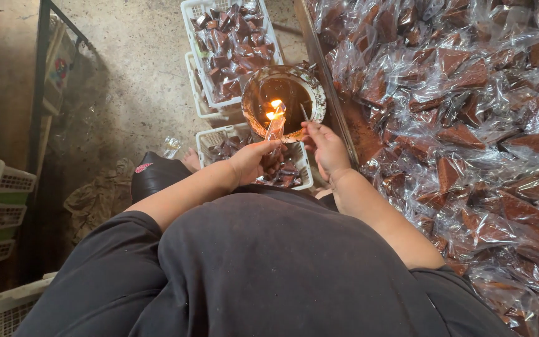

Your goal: Sealing plastic bags containing baked goods using a flame in a production environment.

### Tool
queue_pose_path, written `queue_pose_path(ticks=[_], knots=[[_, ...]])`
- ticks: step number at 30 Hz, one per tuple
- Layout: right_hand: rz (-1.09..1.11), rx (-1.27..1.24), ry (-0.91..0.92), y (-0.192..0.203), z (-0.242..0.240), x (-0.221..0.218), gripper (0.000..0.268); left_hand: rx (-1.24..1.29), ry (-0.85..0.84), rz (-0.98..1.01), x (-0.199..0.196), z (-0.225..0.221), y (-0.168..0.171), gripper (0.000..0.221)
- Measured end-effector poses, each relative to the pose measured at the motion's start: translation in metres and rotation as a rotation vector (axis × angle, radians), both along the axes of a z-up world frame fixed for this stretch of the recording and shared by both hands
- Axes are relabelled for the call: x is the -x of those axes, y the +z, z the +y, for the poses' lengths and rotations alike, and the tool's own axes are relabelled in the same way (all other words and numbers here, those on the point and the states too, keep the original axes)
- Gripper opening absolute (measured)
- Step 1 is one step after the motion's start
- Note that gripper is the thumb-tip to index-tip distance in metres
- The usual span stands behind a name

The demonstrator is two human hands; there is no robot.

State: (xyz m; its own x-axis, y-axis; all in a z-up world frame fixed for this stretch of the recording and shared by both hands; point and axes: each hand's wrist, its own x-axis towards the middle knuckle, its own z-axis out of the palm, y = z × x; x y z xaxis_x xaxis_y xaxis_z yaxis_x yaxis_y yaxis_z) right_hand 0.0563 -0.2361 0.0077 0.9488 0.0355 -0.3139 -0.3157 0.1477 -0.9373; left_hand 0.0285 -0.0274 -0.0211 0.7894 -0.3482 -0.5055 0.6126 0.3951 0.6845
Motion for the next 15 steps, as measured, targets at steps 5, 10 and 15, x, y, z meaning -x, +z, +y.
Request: queue_pose_path(ticks=[5,10,15], knots=[[0.094,-0.095,0.150,0.007,0.014,0.015,0.025,-0.064,-0.079,-0.126,0.008,-0.008,-0.025,0.029],[0.200,-0.271,0.123,0.055,0.020,0.031,0.015,-0.131,0.040,-0.267,0.025,0.010,0.026,0.051],[0.148,-0.158,0.277,0.030,0.016,0.031,0.016,-0.058,0.141,-0.296,0.036,0.014,0.069,0.056]])
